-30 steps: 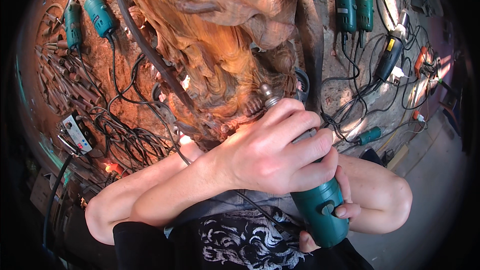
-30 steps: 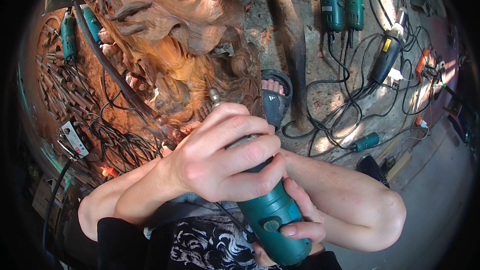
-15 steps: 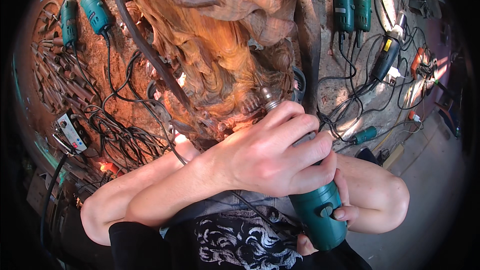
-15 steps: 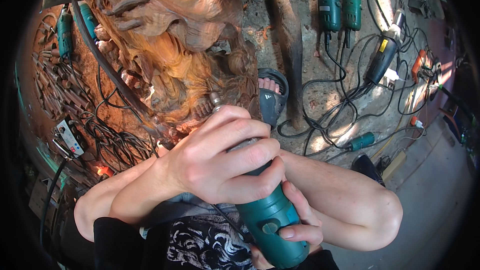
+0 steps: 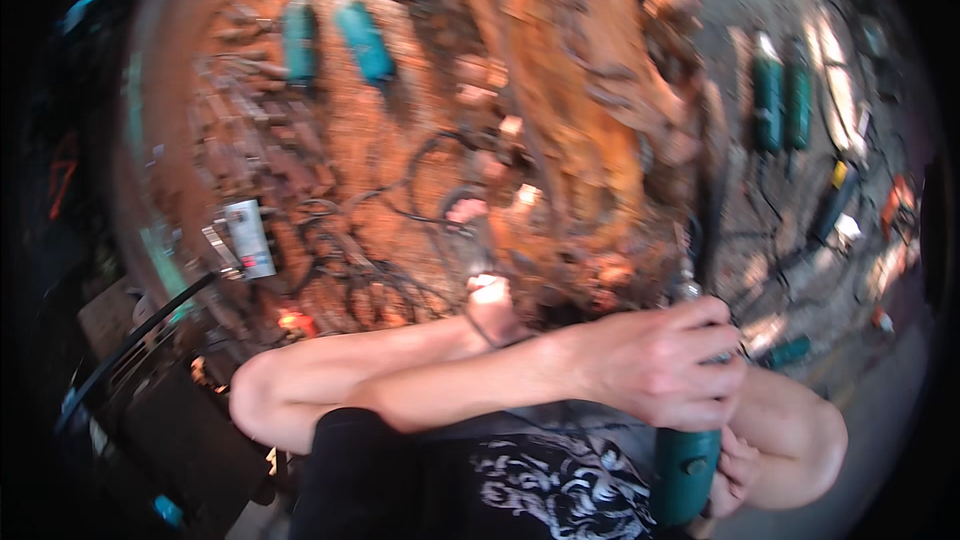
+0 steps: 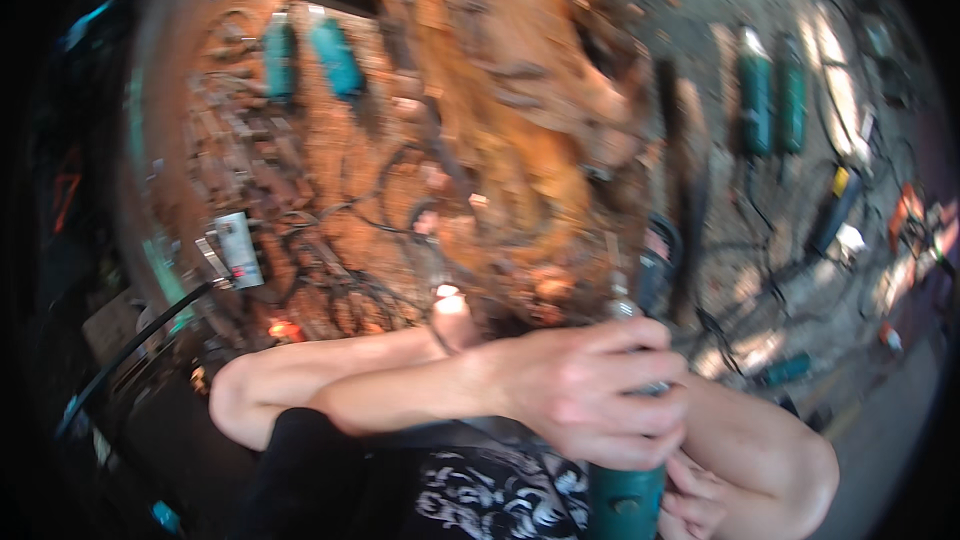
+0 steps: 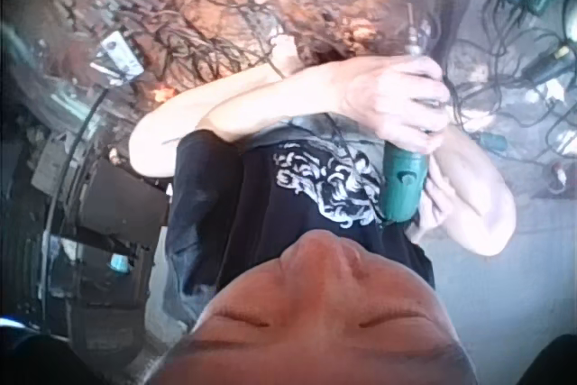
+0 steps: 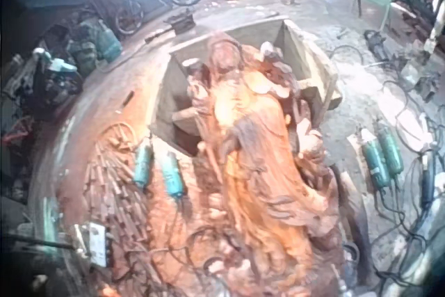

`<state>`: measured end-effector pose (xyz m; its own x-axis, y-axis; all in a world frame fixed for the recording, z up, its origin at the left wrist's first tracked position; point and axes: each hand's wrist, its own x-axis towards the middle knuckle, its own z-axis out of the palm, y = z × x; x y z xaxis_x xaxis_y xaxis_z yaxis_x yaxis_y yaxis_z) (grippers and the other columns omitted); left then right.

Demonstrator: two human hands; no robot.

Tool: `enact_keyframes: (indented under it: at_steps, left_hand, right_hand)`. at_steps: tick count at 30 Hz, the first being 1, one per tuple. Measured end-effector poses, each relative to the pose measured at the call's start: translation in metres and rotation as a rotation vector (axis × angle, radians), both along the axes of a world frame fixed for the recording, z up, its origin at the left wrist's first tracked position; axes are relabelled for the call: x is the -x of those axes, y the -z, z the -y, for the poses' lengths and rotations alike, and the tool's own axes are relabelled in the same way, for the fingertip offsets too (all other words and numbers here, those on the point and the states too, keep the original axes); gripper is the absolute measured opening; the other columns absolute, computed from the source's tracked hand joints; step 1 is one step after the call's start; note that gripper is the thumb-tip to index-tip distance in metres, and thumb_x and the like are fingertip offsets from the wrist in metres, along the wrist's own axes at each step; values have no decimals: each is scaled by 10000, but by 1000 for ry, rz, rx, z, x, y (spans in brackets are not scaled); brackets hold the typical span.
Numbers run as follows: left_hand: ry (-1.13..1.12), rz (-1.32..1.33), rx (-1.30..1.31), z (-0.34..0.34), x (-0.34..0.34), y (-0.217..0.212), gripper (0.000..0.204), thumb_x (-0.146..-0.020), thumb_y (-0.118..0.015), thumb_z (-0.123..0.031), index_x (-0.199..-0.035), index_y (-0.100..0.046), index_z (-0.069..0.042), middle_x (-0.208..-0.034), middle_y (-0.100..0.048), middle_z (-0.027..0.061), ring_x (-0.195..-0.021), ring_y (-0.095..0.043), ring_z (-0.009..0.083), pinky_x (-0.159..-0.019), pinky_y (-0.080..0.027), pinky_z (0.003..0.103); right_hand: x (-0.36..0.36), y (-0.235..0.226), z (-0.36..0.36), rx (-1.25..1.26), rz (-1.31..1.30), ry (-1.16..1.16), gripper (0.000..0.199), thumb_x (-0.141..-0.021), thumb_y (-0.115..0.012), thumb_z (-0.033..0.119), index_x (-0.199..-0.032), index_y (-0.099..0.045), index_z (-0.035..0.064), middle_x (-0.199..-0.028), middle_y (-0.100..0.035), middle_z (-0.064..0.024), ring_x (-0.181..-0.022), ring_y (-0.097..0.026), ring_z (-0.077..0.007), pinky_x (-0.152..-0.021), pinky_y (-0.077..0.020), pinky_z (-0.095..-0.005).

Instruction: The person uses a rotary carving tool to shape and detail a large wooden sculpture. They switch between different rotary tools and bits, working on various sections of the piece while seated on the floor.

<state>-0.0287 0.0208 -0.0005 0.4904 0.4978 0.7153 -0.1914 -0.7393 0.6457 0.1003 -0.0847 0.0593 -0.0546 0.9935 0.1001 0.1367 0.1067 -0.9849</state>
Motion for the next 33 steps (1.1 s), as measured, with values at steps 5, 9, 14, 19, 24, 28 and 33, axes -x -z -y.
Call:
enact_keyframes:
  at_steps: [5, 9, 14, 19, 24, 28, 33]
  left_hand:
    - [-33, -25, -70, -15, 30, -33, 178, -775, -748, -130, -900, -654, -46, -930, -612, 88, -893, -636, 289, -793, -529, 434]
    - [5, -146, -116, -27, 65, -61, 185, -758, -761, -129, -889, -654, -54, -930, -619, 82, -894, -642, 284, -787, -532, 427]
    - [36, -891, -213, -98, 168, -86, 254, -733, -746, -123, -974, -681, -171, -987, -664, -7, -987, -666, 220, -876, -547, 395]
    - [-159, -1683, -556, -206, 286, -32, 85, -768, -761, -138, -783, -687, -178, -899, -696, -25, -964, -677, 183, -935, -499, 363]
    - [-268, -2026, -557, -264, 346, 68, 80, -842, -694, -202, -806, -737, -259, -869, -721, -68, -987, -670, 155, -892, -466, 336]
    - [-258, -1930, -531, -281, 343, 128, 112, -858, -670, -218, -816, -759, -271, -901, -721, -71, -1027, -660, 156, -913, -480, 338]
    - [-280, -1812, -455, -300, 353, 146, 126, -888, -652, -231, -908, -776, -241, -1061, -743, -36, -1314, -574, 202, -1087, -449, 413]
  right_hand:
    - [4, -30, -2, 3, 39, -134, 715, -834, -779, 25, -1469, -490, -131, -1409, -613, -313, -1250, -661, -368, -1055, -531, -380]
    - [-2, -58, -14, -25, 55, -304, 716, -829, -778, 13, -1469, -494, -139, -1405, -617, -315, -1243, -666, -370, -1051, -533, -381]
    - [-27, -124, -64, 70, 170, -620, 719, -822, -777, -2, -1468, -499, -150, -1399, -622, -318, -1235, -672, -372, -1047, -536, -381]
    - [-7, -77, 7, 289, 169, -211, 484, -875, -729, -93, -1352, -650, -95, -1321, -700, -263, -1231, -692, -327, -1052, -526, -376]
    - [-1, -36, 33, 288, 207, -94, 440, -870, -737, -96, -1307, -698, -58, -1297, -725, -229, -1226, -697, -316, -1031, -542, -364]
    - [0, -24, 33, 377, 210, -68, 400, -917, -723, -78, -1316, -689, -63, -1332, -706, -231, -1256, -678, -303, -1033, -554, -369]
    - [7, -17, 24, 446, 214, -88, 426, -956, -687, -71, -1380, -657, -51, -1412, -661, -219, -1312, -630, -276, -1012, -563, -349]
